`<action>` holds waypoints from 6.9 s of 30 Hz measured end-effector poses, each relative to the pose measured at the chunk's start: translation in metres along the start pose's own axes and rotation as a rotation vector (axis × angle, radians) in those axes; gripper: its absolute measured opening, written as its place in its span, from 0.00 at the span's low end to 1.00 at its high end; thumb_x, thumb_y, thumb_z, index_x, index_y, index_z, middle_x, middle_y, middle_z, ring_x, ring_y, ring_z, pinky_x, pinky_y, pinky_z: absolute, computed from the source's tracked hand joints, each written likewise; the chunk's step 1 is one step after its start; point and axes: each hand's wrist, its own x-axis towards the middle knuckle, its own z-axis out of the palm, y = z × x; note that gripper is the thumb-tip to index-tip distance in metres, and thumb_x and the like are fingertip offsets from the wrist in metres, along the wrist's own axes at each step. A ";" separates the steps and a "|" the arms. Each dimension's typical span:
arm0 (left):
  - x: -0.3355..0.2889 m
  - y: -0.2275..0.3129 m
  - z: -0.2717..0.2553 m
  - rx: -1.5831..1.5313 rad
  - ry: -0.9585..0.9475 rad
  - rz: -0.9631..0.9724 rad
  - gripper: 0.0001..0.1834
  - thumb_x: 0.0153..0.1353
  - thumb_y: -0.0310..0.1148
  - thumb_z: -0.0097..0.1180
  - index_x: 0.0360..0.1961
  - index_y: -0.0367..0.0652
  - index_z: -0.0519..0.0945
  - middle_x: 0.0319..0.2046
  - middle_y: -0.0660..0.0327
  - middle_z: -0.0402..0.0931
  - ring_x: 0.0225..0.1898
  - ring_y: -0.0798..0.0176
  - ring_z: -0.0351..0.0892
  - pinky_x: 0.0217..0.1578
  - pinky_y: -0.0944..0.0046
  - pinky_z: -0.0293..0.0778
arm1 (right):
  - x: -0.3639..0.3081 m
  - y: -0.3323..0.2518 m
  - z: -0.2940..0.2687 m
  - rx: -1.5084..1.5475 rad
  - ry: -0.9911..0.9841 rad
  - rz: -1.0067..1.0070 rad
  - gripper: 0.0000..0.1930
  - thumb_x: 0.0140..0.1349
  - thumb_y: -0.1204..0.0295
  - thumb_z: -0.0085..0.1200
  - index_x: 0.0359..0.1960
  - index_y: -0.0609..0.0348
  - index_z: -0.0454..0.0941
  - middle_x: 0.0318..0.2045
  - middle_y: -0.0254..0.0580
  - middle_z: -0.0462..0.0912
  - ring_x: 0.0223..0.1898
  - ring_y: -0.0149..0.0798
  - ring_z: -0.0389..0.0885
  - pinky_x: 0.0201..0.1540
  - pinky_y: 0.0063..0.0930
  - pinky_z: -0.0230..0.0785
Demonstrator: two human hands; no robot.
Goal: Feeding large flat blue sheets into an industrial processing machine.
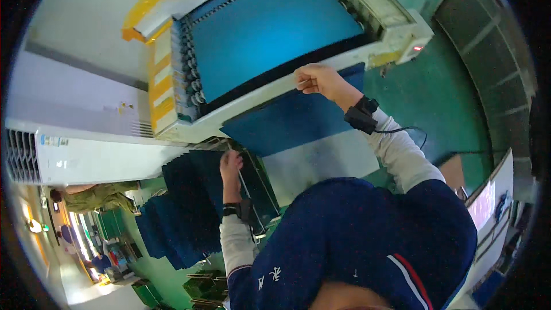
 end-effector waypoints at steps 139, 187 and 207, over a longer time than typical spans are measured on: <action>0.096 0.001 0.012 -0.010 0.011 0.057 0.23 0.62 0.44 0.59 0.53 0.47 0.68 0.40 0.64 0.70 0.36 0.63 0.72 0.29 0.63 0.68 | -0.159 0.126 -0.058 -1.787 -0.160 -0.060 0.08 0.52 0.66 0.56 0.32 0.52 0.82 0.30 0.43 0.83 0.36 0.51 0.82 0.35 0.47 0.74; -0.024 -0.262 -0.079 -0.458 -0.314 -0.549 0.11 0.67 0.38 0.50 0.44 0.44 0.75 0.34 0.57 0.80 0.36 0.54 0.82 0.30 0.52 0.76 | -0.192 0.025 0.023 -0.356 0.275 -0.238 0.13 0.58 0.78 0.57 0.46 0.64 0.78 0.39 0.42 0.81 0.38 0.41 0.80 0.41 0.33 0.74; -0.075 -0.237 -0.095 -0.418 -0.093 -0.724 0.09 0.68 0.35 0.47 0.31 0.47 0.67 0.21 0.64 0.67 0.21 0.64 0.69 0.18 0.66 0.64 | -0.090 0.077 0.016 0.487 0.067 0.094 0.06 0.62 0.73 0.57 0.30 0.59 0.74 0.28 0.35 0.72 0.31 0.34 0.74 0.39 0.33 0.78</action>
